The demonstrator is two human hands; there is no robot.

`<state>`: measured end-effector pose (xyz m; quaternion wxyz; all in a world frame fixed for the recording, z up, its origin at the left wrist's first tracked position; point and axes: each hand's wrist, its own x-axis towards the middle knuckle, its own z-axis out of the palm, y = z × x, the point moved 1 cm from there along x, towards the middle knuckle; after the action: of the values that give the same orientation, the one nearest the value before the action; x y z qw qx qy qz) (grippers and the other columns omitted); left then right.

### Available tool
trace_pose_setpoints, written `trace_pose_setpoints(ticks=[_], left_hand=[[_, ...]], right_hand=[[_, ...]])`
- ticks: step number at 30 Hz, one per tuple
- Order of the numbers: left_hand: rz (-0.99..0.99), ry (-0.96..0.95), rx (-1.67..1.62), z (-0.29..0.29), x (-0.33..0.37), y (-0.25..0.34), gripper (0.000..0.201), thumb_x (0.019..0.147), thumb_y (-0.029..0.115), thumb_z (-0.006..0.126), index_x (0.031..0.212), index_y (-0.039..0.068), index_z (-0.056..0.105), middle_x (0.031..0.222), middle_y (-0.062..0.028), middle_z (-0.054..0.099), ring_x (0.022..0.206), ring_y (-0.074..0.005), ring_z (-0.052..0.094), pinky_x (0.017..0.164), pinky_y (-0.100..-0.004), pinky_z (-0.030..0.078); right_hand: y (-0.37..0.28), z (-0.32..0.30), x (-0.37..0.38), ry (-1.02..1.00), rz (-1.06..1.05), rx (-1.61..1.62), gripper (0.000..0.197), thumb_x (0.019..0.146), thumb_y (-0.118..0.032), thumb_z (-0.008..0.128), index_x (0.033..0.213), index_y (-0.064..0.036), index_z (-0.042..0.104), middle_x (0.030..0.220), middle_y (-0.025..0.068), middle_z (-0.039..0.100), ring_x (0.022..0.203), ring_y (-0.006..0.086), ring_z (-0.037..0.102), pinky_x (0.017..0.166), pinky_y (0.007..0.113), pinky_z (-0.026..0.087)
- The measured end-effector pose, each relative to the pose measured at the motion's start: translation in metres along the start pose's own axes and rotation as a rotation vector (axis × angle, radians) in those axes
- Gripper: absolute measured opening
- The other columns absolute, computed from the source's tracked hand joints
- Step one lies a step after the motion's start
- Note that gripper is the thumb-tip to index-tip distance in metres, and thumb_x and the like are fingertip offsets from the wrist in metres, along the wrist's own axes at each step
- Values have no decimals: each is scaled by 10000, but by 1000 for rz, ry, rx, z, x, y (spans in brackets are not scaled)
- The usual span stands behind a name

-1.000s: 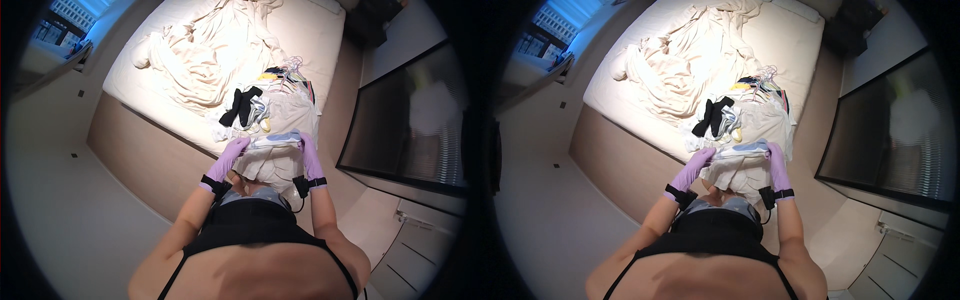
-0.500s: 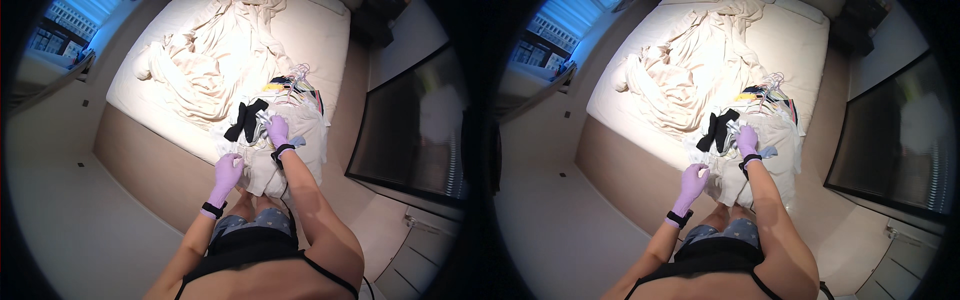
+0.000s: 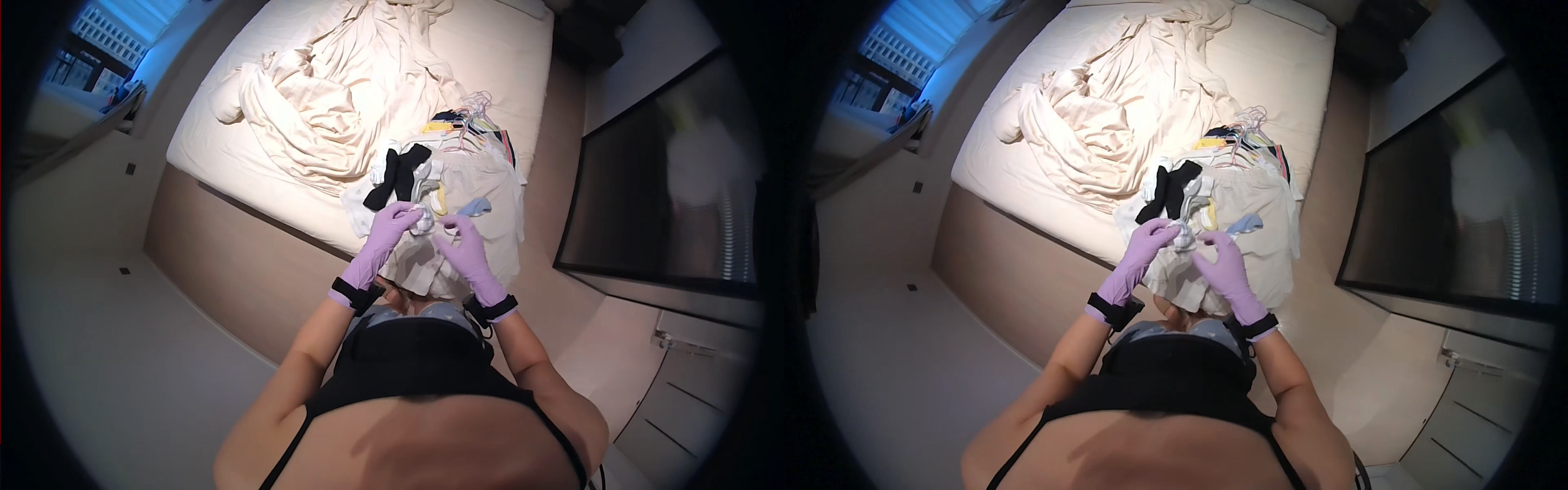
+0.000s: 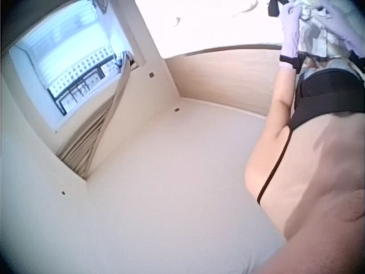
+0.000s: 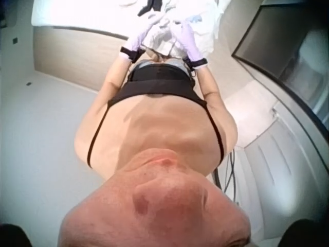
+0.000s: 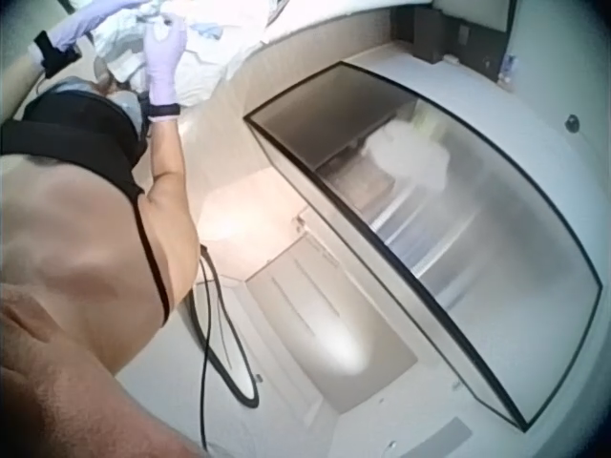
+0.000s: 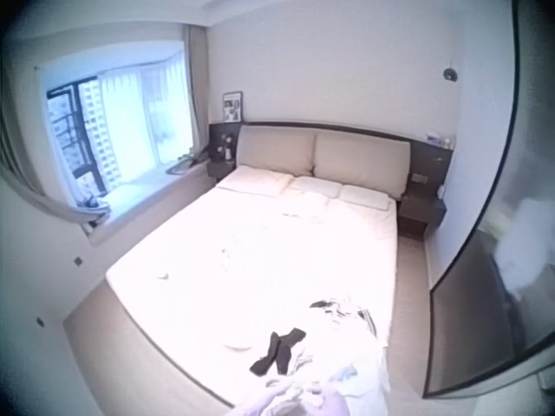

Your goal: Cleaning the bathroom floor, wiping the sink area, and organizing laundry.

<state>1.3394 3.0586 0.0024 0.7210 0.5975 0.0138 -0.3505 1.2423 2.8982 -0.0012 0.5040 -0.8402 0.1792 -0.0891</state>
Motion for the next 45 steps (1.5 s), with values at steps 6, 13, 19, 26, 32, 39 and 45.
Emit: trace_pose_setpoints(ticks=[6, 13, 19, 26, 32, 39, 45], left_hand=[[49, -93, -26, 13, -18, 3, 246, 847, 231, 648, 964, 16, 624, 766, 12, 574, 690, -65, 520, 649, -204, 433], [-33, -200, -235, 3, -30, 8, 286, 889, 268, 588, 1016, 12, 604, 894, -32, 616, 798, -113, 578, 752, -246, 467], [-97, -268, -620, 5, -44, 25, 259, 871, 214, 585, 1017, 1, 571, 963, -57, 621, 895, -144, 595, 830, -265, 464], [322, 241, 671, -10, -30, 12, 298, 672, 71, 675, 942, 55, 552, 739, -23, 535, 604, -120, 493, 598, -262, 443], [479, 144, 123, -7, -33, 11, 286, 722, -19, 640, 990, 20, 551, 836, -36, 596, 703, -115, 584, 669, -223, 476], [207, -47, -110, -8, -35, 27, 301, 725, 5, 630, 1002, 20, 514, 792, -22, 579, 691, -99, 565, 625, -224, 458], [415, 302, 298, -13, -30, 31, 229, 679, 26, 621, 891, 37, 537, 700, -3, 527, 630, -78, 488, 598, -224, 430]], right_hand=[[-44, -13, -10, -26, 62, 136, 236, 758, -168, 710, 917, -21, 616, 819, 39, 606, 758, 117, 575, 706, 250, 453], [-54, -10, -6, -86, 166, 205, 176, 815, -157, 665, 878, 3, 632, 734, 8, 598, 707, 52, 532, 656, 215, 442], [-39, -10, 4, -219, 245, 362, 152, 832, -163, 621, 890, -25, 594, 702, -13, 550, 652, 51, 498, 569, 210, 395], [-40, -8, 12, -472, 412, 692, 125, 828, -161, 594, 829, -53, 530, 636, -41, 464, 542, 54, 422, 467, 201, 333], [-43, -5, 15, -409, 421, 701, 99, 842, -138, 559, 893, -55, 542, 653, -42, 464, 538, 47, 405, 473, 197, 326], [-46, 5, 16, -303, 419, 748, 138, 862, -107, 510, 982, -58, 557, 678, -43, 466, 533, 37, 382, 481, 192, 316], [-52, 15, 24, -225, 340, 709, 162, 858, -82, 494, 1005, -56, 558, 692, -38, 477, 547, 43, 395, 503, 199, 331]])
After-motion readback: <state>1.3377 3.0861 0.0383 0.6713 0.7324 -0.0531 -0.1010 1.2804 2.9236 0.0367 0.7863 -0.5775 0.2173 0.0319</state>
